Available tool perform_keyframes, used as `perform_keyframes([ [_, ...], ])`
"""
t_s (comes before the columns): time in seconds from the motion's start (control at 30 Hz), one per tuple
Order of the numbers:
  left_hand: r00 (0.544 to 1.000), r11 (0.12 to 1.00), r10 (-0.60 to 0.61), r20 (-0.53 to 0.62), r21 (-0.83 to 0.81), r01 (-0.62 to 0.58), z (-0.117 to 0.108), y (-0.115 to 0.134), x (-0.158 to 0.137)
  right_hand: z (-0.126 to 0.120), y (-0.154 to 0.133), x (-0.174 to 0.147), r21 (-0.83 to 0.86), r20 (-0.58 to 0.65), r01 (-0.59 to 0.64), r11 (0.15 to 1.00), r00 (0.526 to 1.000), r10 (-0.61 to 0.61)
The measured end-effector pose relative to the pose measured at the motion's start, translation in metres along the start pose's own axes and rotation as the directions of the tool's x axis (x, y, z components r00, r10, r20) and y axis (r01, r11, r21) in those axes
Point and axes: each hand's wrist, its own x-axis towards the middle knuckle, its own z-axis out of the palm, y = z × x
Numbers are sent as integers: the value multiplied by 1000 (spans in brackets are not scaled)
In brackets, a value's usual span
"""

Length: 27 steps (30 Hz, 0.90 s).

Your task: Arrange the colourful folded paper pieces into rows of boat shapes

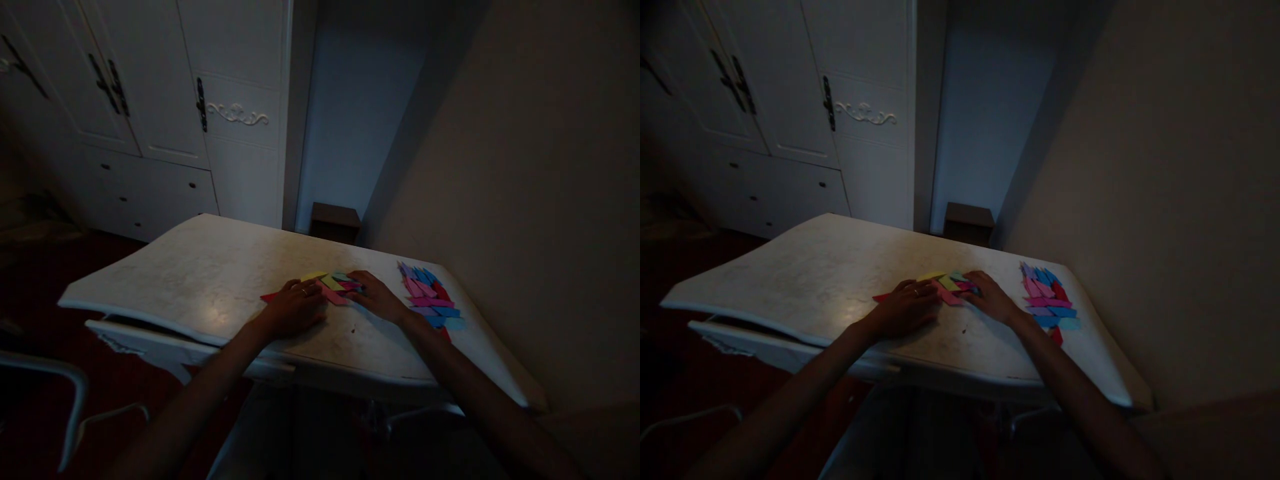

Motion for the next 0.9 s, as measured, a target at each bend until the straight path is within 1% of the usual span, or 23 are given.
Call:
perform_keyframes([
  [0.1, 997, 997, -73, -25, 22, 73, 2, 0, -1, 5, -2, 4, 2, -29, 19, 1000, 999, -19],
  [0.17, 989, 988, -140, -55, 53, 143, 6, -1, -3, 11, -3, 9, -60, -54, 9, 998, 998, -13],
  [0.23, 973, 971, -217, -81, 79, 224, 9, -2, -4, 18, -4, 15, -159, -64, -46, 986, 997, 37],
  [0.33, 942, 934, -330, -66, 123, 336, 11, -2, -4, 26, -10, 24, -291, -33, -181, 939, 983, 179],
  [0.43, 912, 894, -410, -34, 182, 409, 9, 0, -2, 32, -27, 33, -373, 34, -244, 895, 961, 276],
  [0.57, 872, 846, -487, -48, 220, 485, 6, 2, 0, 34, -55, 40, -411, 56, -247, 878, 954, 295],
  [0.63, 849, 820, -522, -77, 229, 525, 4, 2, 1, 31, -61, 39, -414, 62, -245, 877, 953, 296],
  [0.7, 832, 798, -544, -113, 236, 554, 2, 2, 1, 22, -55, 34, -418, 53, -247, 874, 954, 295],
  [0.77, 825, 789, -546, -145, 241, 564, 0, 1, 0, 5, -36, 22, -422, 23, -264, 867, 953, 301],
  [0.83, 830, 792, -529, -178, 247, 558, 0, 0, 0, -21, -6, 1, -431, -14, -289, 855, 949, 314],
  [0.9, 836, 800, -502, -222, 247, 546, 1, -1, -1, -54, 30, -28, -470, -19, -290, 833, 948, 319],
])
